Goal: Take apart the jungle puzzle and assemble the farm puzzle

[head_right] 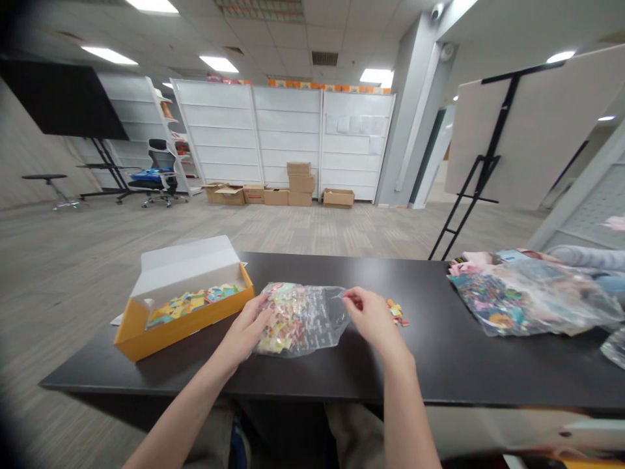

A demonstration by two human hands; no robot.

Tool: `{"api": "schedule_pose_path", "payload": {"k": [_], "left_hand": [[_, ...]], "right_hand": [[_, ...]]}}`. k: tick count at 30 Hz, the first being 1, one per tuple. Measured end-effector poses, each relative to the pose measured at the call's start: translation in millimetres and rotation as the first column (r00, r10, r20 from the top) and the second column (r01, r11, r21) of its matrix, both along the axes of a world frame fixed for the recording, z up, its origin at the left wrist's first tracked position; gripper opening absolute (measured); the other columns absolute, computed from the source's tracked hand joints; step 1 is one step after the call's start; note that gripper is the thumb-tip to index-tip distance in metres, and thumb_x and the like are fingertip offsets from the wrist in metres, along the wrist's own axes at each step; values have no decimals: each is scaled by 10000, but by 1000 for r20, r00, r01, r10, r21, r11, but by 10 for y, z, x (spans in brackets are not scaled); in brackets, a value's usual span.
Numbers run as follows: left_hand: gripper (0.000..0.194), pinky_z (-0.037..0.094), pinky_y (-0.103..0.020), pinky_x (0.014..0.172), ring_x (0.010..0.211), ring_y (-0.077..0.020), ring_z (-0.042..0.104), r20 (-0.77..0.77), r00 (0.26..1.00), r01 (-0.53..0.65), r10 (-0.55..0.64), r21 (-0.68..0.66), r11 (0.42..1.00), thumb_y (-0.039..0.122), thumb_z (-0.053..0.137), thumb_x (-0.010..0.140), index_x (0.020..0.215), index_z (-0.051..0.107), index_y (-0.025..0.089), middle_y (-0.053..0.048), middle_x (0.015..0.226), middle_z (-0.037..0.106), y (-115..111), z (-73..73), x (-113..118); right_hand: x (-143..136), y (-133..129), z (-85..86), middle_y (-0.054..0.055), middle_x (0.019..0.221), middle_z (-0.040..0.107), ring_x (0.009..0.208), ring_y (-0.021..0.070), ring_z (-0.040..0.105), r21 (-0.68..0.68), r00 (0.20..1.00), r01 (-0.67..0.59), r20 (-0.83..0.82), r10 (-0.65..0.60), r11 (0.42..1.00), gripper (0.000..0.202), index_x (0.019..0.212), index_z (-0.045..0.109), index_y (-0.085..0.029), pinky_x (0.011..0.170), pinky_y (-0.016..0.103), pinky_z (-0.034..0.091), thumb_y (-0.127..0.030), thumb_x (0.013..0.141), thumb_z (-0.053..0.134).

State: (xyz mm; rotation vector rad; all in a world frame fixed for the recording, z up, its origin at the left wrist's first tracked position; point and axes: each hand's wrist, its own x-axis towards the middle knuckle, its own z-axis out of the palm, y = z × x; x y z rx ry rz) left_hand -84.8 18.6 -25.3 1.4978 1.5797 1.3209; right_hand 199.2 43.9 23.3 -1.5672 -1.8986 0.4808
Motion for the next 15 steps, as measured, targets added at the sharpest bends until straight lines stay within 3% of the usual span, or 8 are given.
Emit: {"api": "schedule_pose_path", "payload": {"k": [2, 3, 7, 15], "left_hand": [[512, 318, -431, 1206, 1381, -286, 499, -16, 1000, 15, -15, -17, 1000, 376, 568, 872, 1336, 598, 162, -149, 1428, 568, -7, 0, 15], [522, 315, -432, 1209, 1384, -286, 495, -19, 1000, 18, -18, -16, 1000, 383, 565, 876, 1345, 588, 156, -155, 1438, 556, -13, 3, 22], [521, 328, -439, 1204, 1376, -288, 503, -1, 1000, 31, -31, 5, 1000, 425, 569, 890, 1340, 587, 163, -156, 1442, 553, -27, 14, 35], [482, 307, -436, 1219, 1413, -276, 469, 102, 995, 16, -13, -30, 999, 422, 547, 925, 1349, 581, 195, -130, 1462, 544, -22, 23, 91]], "right_hand": [[-258, -33, -17, 42, 749, 724, 704, 198, 654, -39, 977, -212, 21, 213, 977, 227, 858, 742, -214, 669, 290, 471, -329, 888, 549], [-371, -45, -43, 47, 722, 717, 691, 201, 648, -71, 965, -249, 73, 254, 966, 206, 806, 739, -209, 653, 289, 452, -318, 876, 579], [-638, -82, -145, 50, 663, 696, 633, 191, 615, -128, 953, -236, 160, 255, 963, 215, 773, 747, -207, 609, 282, 408, -376, 868, 653], [-791, -196, -82, 72, 727, 736, 693, 244, 663, -98, 950, -311, 6, 313, 945, 315, 771, 765, -220, 642, 318, 485, -532, 798, 725]]}}
